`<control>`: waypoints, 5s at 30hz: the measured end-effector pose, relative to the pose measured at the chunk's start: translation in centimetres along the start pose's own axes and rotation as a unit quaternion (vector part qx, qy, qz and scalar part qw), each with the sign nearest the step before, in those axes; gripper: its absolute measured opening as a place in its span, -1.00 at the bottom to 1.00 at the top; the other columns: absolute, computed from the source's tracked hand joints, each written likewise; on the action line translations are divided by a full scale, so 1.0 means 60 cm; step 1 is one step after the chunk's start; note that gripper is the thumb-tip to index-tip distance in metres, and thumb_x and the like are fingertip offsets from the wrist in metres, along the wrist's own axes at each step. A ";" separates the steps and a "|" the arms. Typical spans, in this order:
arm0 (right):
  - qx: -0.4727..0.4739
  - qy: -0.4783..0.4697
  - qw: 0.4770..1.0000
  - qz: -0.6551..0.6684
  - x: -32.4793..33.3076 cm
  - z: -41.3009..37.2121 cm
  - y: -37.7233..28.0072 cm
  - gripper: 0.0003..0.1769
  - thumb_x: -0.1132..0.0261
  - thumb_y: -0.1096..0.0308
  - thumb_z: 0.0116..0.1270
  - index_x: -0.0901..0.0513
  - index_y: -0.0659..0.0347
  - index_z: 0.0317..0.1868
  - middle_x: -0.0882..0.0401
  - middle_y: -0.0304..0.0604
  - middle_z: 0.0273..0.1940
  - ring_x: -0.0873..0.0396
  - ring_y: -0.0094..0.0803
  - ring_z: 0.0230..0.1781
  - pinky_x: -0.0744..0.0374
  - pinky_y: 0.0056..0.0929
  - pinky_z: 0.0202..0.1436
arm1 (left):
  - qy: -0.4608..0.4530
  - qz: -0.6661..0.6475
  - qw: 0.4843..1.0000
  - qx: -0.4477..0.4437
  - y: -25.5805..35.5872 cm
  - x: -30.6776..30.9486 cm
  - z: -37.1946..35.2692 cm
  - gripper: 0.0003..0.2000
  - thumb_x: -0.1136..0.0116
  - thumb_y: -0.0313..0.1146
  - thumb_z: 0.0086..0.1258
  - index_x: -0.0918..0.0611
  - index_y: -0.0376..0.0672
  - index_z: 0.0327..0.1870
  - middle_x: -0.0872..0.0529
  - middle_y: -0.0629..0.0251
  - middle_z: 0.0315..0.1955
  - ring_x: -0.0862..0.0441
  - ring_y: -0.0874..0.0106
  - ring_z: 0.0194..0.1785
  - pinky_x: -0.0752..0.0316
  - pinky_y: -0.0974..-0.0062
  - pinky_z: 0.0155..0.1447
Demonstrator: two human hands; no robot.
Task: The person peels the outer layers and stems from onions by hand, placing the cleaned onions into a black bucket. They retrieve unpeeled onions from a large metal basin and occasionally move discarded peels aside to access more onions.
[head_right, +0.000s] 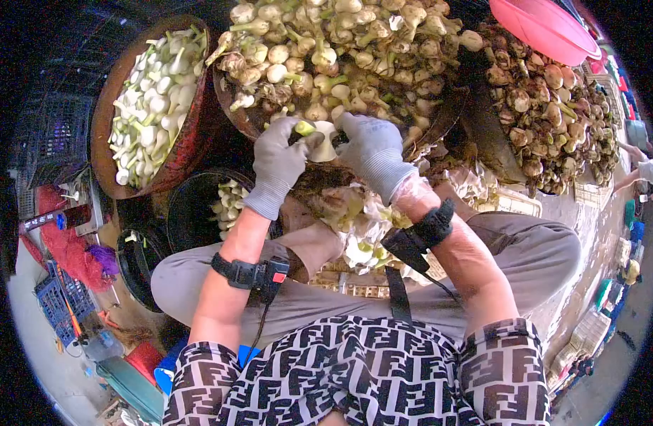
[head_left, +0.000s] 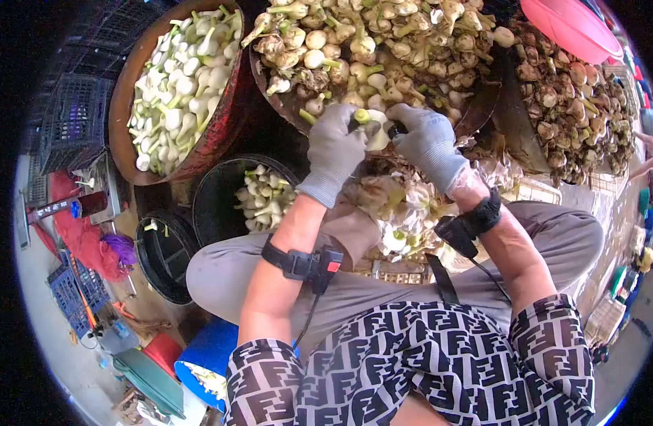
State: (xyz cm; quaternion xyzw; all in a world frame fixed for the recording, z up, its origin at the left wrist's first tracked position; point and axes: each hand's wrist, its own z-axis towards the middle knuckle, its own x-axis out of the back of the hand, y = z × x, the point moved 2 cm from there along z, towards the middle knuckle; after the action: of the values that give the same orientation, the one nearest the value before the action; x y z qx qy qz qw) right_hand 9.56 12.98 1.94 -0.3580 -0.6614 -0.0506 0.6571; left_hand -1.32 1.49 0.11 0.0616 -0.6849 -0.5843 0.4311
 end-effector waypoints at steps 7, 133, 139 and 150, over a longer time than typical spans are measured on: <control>-0.130 -0.081 0.982 -0.110 0.009 -0.015 0.070 -0.67 -0.22 0.20 0.02 -0.53 0.16 -0.19 -0.60 0.00 -0.22 -0.58 -0.13 -0.17 -0.51 -0.25 -0.11 | -0.047 -0.135 0.989 -0.034 0.000 -0.016 0.010 -0.84 -0.23 -0.47 0.13 -0.57 -0.23 -0.28 -0.62 0.26 -0.37 -0.56 0.47 -0.28 -0.45 0.54 -0.13; 0.065 0.189 0.924 0.327 0.030 -0.112 0.179 -0.78 -0.24 0.52 0.15 -0.54 0.27 -0.15 -0.56 -0.19 -0.18 -0.50 -0.47 -0.12 -0.45 -0.51 -0.04 | -0.162 -0.413 0.886 0.133 -0.023 0.023 0.020 -0.84 -0.21 -0.50 0.20 -0.60 -0.26 -0.19 -0.64 0.31 -0.16 -0.58 0.56 -0.17 -0.58 0.62 -0.15; -0.031 0.146 0.878 0.454 0.002 -0.108 0.160 -0.75 -0.23 0.54 0.11 -0.55 0.30 -0.15 -0.58 -0.21 -0.23 -0.54 -0.48 -0.23 -0.50 -0.56 -0.15 | -0.128 -0.388 0.906 0.113 -0.038 0.011 0.015 -0.82 -0.20 -0.50 0.21 -0.59 -0.27 -0.17 -0.64 0.29 -0.17 -0.59 0.54 -0.17 -0.61 0.59 -0.18; 0.007 -0.094 0.994 0.056 0.020 -0.054 0.062 -0.56 -0.32 0.31 0.06 -0.50 0.24 -0.02 -0.61 -0.04 -0.29 -0.55 -0.38 -0.35 -0.51 -0.35 -0.23 | -0.275 -0.228 0.934 0.006 -0.008 0.005 0.007 -0.86 -0.18 -0.61 0.17 -0.60 -0.22 -0.25 -0.64 0.36 -0.24 -0.53 0.59 -0.16 -0.43 0.66 -0.08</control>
State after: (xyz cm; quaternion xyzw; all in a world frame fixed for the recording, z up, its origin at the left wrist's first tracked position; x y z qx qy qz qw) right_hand 14.41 14.51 1.97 -0.3936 -0.6995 0.0249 0.5960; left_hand -2.00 1.50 -0.14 0.0557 -0.7474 -0.6571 0.0809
